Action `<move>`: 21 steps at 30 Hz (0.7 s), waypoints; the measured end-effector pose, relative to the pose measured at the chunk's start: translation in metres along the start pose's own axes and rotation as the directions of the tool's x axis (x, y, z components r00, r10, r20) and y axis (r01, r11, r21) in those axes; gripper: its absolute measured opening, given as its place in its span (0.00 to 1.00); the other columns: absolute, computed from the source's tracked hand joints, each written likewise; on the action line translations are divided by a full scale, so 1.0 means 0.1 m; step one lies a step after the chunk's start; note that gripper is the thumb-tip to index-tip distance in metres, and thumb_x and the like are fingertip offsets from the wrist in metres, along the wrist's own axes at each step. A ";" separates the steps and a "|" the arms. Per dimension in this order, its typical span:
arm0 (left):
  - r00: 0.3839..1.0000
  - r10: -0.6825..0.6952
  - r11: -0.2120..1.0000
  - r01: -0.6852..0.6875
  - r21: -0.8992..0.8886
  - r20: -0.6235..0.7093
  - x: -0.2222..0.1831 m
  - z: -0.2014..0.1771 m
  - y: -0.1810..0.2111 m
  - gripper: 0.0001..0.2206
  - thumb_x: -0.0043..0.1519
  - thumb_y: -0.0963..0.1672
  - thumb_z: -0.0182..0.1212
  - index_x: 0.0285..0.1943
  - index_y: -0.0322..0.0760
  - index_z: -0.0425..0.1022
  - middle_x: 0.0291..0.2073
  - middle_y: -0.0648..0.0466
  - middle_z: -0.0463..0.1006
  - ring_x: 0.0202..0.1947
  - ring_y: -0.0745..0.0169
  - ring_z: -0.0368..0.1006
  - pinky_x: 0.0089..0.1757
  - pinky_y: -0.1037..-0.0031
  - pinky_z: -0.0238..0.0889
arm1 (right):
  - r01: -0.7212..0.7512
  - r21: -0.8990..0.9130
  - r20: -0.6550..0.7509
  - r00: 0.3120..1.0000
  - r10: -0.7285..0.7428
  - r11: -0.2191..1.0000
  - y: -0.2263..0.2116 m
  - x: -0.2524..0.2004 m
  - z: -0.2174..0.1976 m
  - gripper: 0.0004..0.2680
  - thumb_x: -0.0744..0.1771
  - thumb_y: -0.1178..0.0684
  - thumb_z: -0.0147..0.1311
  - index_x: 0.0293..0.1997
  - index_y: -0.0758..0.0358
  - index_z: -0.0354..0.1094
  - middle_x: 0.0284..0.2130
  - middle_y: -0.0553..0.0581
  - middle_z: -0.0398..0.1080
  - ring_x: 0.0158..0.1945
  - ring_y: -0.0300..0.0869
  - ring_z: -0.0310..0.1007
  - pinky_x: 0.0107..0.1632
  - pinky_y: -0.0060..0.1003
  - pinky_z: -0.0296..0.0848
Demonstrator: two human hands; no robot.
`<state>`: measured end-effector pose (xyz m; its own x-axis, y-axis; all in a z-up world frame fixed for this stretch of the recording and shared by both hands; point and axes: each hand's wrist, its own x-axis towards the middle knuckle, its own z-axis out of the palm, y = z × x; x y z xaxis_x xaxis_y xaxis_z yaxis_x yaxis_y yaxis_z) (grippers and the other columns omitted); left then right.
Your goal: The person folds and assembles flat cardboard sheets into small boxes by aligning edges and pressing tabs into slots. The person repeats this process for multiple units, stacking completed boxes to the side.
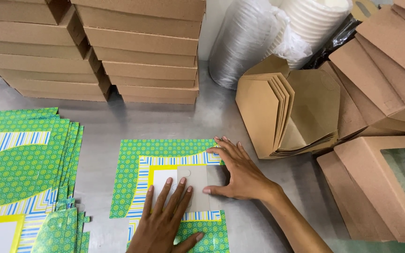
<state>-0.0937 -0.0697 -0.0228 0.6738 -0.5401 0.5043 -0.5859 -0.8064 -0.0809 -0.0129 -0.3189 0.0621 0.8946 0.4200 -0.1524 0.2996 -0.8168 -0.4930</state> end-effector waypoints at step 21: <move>1.000 0.001 1.000 -0.001 -0.010 0.003 -0.01 0.01 0.00 0.47 0.60 0.70 0.36 0.81 0.44 0.47 0.80 0.53 0.47 0.80 0.47 0.41 0.71 0.49 0.34 | 0.089 -0.012 -0.080 0.993 -0.090 0.996 0.09 -0.02 0.11 0.32 0.63 0.29 0.57 0.71 0.52 0.53 0.76 0.59 0.43 0.80 0.52 0.32 0.75 0.56 0.26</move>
<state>-0.0935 -0.0693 -0.0239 0.6746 -0.5417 0.5014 -0.5912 -0.8033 -0.0724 -0.0158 -0.3220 0.0483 0.8876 0.4590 -0.0384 0.3823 -0.7807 -0.4943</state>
